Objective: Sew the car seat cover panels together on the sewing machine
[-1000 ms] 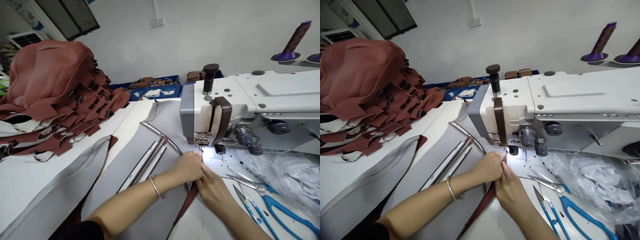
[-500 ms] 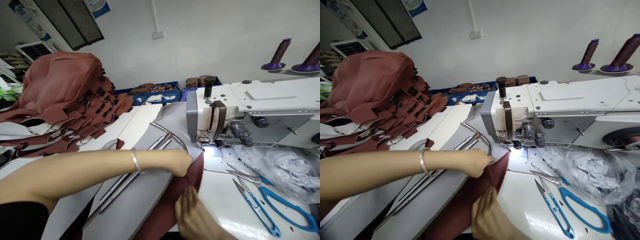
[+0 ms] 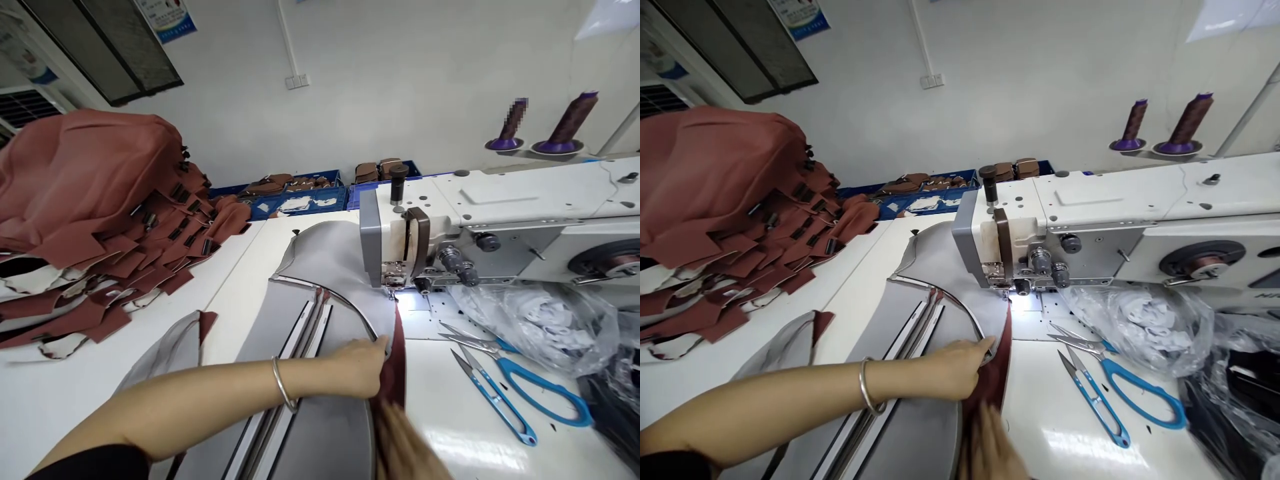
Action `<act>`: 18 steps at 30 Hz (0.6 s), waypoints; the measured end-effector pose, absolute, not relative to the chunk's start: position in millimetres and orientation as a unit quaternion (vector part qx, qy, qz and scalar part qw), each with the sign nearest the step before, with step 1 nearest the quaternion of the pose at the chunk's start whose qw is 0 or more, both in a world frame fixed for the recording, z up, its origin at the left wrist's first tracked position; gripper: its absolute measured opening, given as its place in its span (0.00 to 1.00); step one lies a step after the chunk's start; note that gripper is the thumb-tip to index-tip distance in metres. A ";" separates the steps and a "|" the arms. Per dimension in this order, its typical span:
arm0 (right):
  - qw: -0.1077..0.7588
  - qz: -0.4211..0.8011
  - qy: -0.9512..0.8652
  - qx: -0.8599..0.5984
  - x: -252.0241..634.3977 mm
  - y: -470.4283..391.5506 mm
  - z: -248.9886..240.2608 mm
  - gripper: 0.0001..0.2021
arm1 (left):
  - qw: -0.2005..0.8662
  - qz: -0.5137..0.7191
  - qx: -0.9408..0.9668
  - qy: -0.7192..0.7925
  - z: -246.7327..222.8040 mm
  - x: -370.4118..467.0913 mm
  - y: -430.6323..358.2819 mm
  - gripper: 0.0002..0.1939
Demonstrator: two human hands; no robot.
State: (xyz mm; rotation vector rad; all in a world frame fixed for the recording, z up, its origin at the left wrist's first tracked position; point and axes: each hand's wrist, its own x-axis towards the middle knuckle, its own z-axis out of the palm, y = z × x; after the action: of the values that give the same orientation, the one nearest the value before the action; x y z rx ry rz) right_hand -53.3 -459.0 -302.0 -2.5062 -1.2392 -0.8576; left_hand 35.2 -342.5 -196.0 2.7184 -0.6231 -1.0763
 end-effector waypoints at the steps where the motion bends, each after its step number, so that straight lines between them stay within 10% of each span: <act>1: 0.095 -0.285 -0.411 -0.861 -50.0 -465.8 -301.8 0.13 | 0.077 -0.357 0.909 -0.203 -194.9 35.9 -346.1 0.35; 18: 0.151 -0.268 -0.421 -0.853 -29.4 -484.6 -314.3 0.20 | 0.048 -0.337 0.913 -0.226 -219.0 42.4 -371.4 0.39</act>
State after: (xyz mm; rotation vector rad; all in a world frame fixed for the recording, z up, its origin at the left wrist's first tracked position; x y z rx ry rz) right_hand -29.4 -484.6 -314.3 -2.4494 -1.2096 -0.7685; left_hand 42.4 -371.4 -219.0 2.7819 -0.6894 -1.0283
